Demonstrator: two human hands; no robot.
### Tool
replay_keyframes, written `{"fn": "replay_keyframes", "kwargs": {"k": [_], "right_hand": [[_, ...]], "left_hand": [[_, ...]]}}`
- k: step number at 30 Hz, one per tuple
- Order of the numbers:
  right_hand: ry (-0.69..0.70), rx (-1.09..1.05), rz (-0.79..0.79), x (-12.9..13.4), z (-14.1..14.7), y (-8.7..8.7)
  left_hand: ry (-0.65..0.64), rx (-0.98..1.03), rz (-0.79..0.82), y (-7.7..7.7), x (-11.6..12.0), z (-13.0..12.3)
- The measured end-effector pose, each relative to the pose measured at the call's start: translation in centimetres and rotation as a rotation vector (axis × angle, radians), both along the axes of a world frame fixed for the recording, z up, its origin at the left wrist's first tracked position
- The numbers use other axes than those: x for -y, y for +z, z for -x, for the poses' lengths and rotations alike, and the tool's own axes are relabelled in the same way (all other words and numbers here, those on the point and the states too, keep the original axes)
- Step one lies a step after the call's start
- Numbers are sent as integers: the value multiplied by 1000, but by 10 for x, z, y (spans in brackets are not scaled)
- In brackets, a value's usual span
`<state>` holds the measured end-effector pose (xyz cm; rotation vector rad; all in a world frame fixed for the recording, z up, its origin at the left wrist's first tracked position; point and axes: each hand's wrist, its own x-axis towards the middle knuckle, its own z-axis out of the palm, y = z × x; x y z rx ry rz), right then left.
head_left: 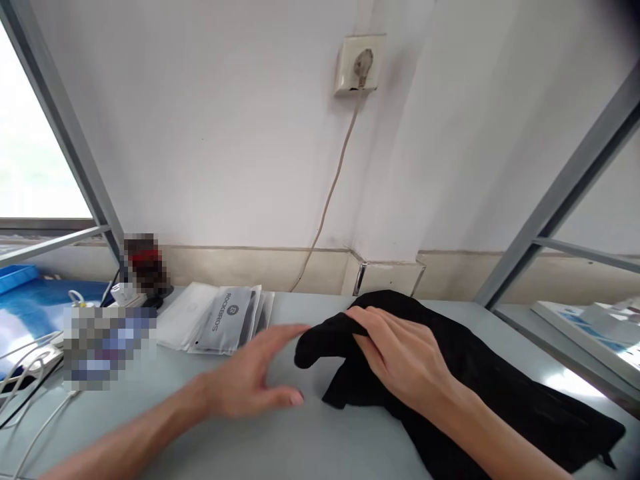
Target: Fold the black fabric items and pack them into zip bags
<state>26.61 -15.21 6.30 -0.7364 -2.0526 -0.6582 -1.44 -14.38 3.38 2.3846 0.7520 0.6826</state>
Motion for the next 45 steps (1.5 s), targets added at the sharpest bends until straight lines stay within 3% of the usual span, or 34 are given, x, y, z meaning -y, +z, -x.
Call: {"fn": "replay_keyframes", "kwargs": {"k": [3, 5, 10, 13, 17, 20, 23, 26, 28, 31, 33, 35, 37, 39, 42, 44, 45], "right_hand": [[42, -55, 143, 15, 18, 8], [56, -117, 208, 19, 22, 13], [-104, -279, 356, 11, 11, 29], [-207, -413, 443, -1, 5, 32], [-312, -597, 633, -15, 0, 24], [-319, -654, 696, -25, -7, 20], [-215, -649, 873, -33, -20, 23], [0, -637, 1238, -38, -31, 28], [97, -651, 1412, -39, -36, 28], [202, -734, 1523, -38, -41, 29], [300, -707, 1590, -38, -46, 31], [391, -585, 1617, -40, -51, 34], [419, -457, 1560, -46, -55, 31], [318, -377, 1410, -58, -57, 19], [-39, -317, 1063, -80, -59, -10], [-158, -208, 902, -91, -60, -27], [-181, -171, 862, -93, -60, -32]], "left_hand": [[-107, 138, 181, 3, 22, -28], [-23, 212, 305, 0, 25, -39], [89, 482, 692, -10, 6, -38], [45, 448, 873, -13, -1, -31], [-70, 349, 890, -20, 2, -33], [36, 398, 777, -19, -3, -36], [270, 628, 715, -13, -19, -30], [465, 757, 846, -9, -37, -13], [486, 728, 992, -7, -43, -2], [518, 611, 1149, -1, -38, 8], [390, 537, 1191, 5, -28, 6], [163, 464, 1139, 9, -19, -1], [96, 378, 1010, 6, -15, -8], [207, 290, 811, -5, -16, -13], [522, 208, 320, -26, -21, -15], [560, 110, 32, -36, -22, -13], [505, 58, -65, -37, -20, -13]]}}
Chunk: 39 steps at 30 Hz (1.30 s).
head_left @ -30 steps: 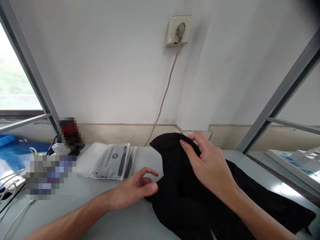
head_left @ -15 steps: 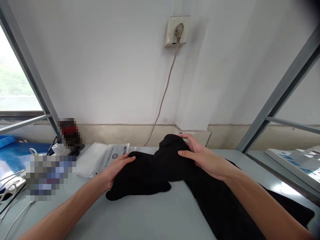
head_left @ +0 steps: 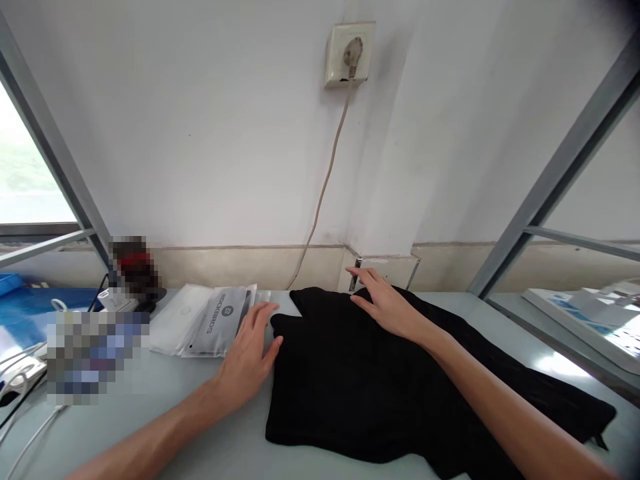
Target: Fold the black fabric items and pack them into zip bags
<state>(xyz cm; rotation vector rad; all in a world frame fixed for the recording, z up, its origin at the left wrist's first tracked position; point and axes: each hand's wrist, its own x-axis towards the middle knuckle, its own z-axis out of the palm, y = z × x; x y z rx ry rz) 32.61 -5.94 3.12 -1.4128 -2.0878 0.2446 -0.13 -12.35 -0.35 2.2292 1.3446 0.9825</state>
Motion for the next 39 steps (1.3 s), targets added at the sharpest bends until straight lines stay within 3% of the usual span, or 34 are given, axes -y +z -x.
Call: {"fn": "replay_keyframes", "kwargs": {"k": [2, 4, 6, 9, 14, 17, 22, 29, 33, 36, 39], "right_hand": [[30, 57, 12, 2, 1, -3], [84, 92, 120, 10, 5, -2], [173, 159, 243, 20, 10, -4], [272, 293, 277, 29, 16, -19], [173, 412, 95, 29, 22, -46], [121, 387, -27, 29, 21, -43], [244, 232, 82, 33, 15, -29], [223, 95, 176, 34, 17, -22], [151, 122, 62, 30, 17, -29], [135, 187, -2, 24, 13, -40], [169, 234, 29, 20, 9, -50]], "left_hand": [[-217, -135, -53, 1, 5, -1], [-440, -243, -32, 5, 11, -3], [-541, -321, -26, 6, 16, -5], [-479, -405, -63, 2, 18, -5], [-316, -474, -82, -13, 14, -3], [-411, -403, -117, -11, 15, -4], [-533, -240, -43, 2, 21, -9], [-454, -221, 25, 10, 26, -9], [-359, -148, 177, 7, 29, -8], [-325, -200, 24, 2, 27, -7], [-397, -299, -66, -1, 22, -5]]}}
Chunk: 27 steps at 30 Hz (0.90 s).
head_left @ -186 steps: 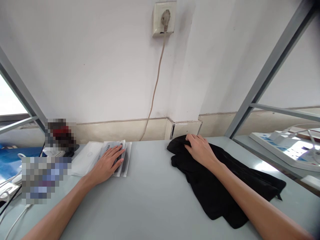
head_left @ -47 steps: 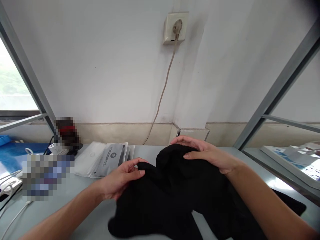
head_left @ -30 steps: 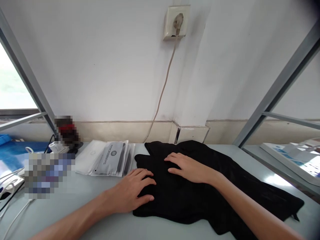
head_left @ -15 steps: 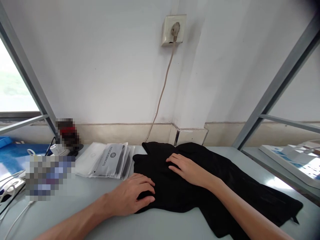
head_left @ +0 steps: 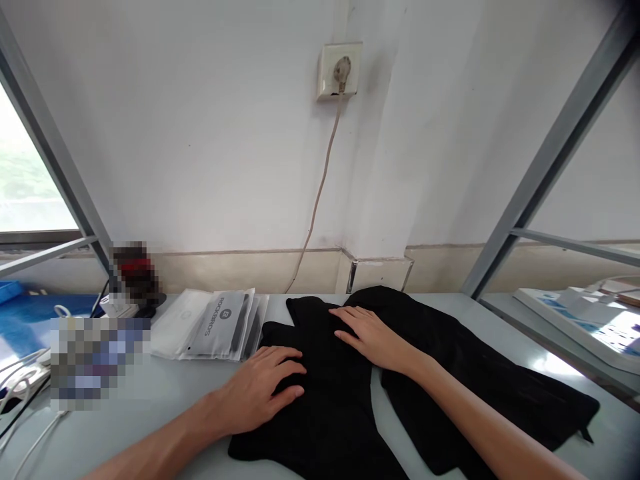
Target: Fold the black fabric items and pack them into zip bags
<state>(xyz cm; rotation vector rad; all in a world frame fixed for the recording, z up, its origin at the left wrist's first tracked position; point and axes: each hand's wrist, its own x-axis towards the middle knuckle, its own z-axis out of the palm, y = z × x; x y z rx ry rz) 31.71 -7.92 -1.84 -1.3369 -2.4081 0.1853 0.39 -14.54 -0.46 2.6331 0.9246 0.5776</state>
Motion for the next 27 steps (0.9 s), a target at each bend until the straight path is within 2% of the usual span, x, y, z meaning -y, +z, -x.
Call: {"fn": "replay_keyframes", "kwargs": {"k": [5, 8, 10, 13, 16, 22, 24, 27], "right_hand": [[49, -5, 30, 0, 1, 4], [86, -73, 54, 2, 5, 11], [85, -115, 44, 3, 6, 10], [29, -119, 0, 1, 4, 4], [-7, -92, 20, -2, 0, -2], [34, -119, 83, 2, 3, 8], [48, -138, 113, 4, 6, 12], [89, -142, 158, 7, 9, 14]], "left_hand": [[5, -8, 70, 7, 2, -3], [49, 62, 219, 13, 8, -6], [93, 121, 264, 13, 9, -6], [128, 175, 98, 7, 2, -3], [118, 161, -60, 1, -8, 2], [201, 91, 48, 1, -13, 3], [228, 86, 42, 1, -13, 2], [200, 42, -38, -3, -14, 4]]}}
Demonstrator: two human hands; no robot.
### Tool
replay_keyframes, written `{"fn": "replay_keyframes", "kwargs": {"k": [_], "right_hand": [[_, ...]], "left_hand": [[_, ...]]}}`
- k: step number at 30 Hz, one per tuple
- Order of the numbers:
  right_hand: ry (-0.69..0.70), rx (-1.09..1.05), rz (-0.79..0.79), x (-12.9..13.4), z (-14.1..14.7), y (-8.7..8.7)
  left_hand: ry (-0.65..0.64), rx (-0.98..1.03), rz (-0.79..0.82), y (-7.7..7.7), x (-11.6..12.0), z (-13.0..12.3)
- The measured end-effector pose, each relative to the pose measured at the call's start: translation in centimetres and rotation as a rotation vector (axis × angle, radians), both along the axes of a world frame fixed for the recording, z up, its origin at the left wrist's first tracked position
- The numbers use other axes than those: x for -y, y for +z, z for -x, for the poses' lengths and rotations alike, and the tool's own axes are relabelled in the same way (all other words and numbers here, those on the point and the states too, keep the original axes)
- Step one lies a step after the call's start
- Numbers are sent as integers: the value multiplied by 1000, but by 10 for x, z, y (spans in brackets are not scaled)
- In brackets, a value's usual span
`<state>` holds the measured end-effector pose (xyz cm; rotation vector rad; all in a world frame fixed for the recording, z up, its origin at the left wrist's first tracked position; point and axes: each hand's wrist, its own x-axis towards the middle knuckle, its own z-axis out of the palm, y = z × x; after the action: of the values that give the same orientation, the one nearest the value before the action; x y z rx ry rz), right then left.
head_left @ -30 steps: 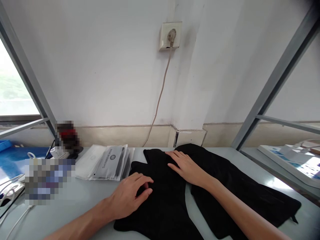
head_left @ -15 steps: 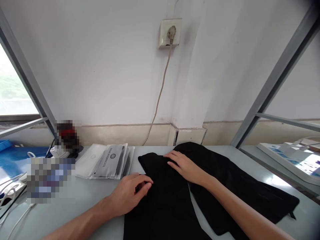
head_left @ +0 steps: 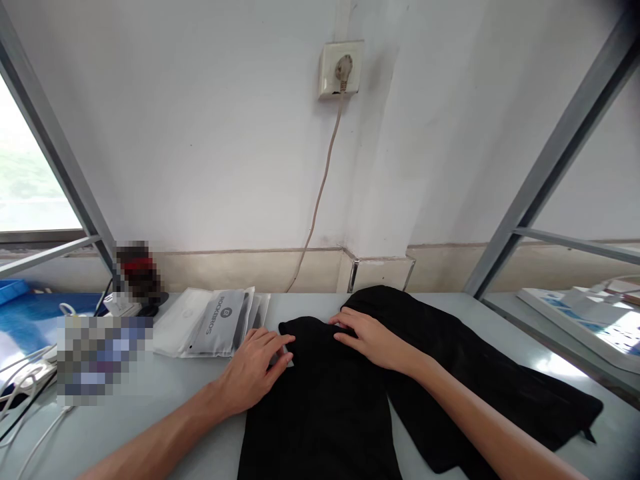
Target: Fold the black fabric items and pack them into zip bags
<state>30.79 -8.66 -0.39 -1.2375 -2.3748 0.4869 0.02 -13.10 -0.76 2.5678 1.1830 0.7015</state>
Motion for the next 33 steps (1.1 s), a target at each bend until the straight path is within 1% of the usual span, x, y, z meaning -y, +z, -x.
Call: {"fn": "replay_keyframes", "kwargs": {"k": [4, 7, 11, 13, 16, 19, 22, 24, 26, 28, 30, 31, 33], "right_hand": [[27, 14, -3, 3, 1, 2], [10, 2, -30, 3, 1, 2], [-91, 10, -111, 0, 1, 0], [-150, -17, -126, -2, 2, -1], [-235, -76, -128, -3, 3, 3], [-310, -138, -142, -3, 4, 8], [-359, -242, -85, -3, 4, 12], [-353, -358, -3, -3, 5, 12], [-335, -486, 133, -3, 7, 13], [-322, -612, 277, -2, 9, 14], [-301, -723, 362, -1, 11, 15], [-283, -763, 374, 0, 12, 16], [-236, -791, 375, 3, 14, 17]], "left_hand": [[-51, -97, -78, -7, -4, 4], [-38, -132, -80, -10, -4, 4], [25, -114, -59, -14, -5, 2], [31, -84, -29, -14, -5, 2], [18, 29, 93, -9, -4, 2], [35, 228, 307, 6, -4, 2], [60, 449, 473, 21, -5, 2], [39, 628, 586, 29, -8, 3], [-10, 804, 741, 34, -11, 6], [-58, 920, 883, 38, -14, 10], [-90, 973, 953, 39, -17, 15], [-95, 982, 956, 40, -18, 16], [-92, 968, 901, 41, -21, 18]]}}
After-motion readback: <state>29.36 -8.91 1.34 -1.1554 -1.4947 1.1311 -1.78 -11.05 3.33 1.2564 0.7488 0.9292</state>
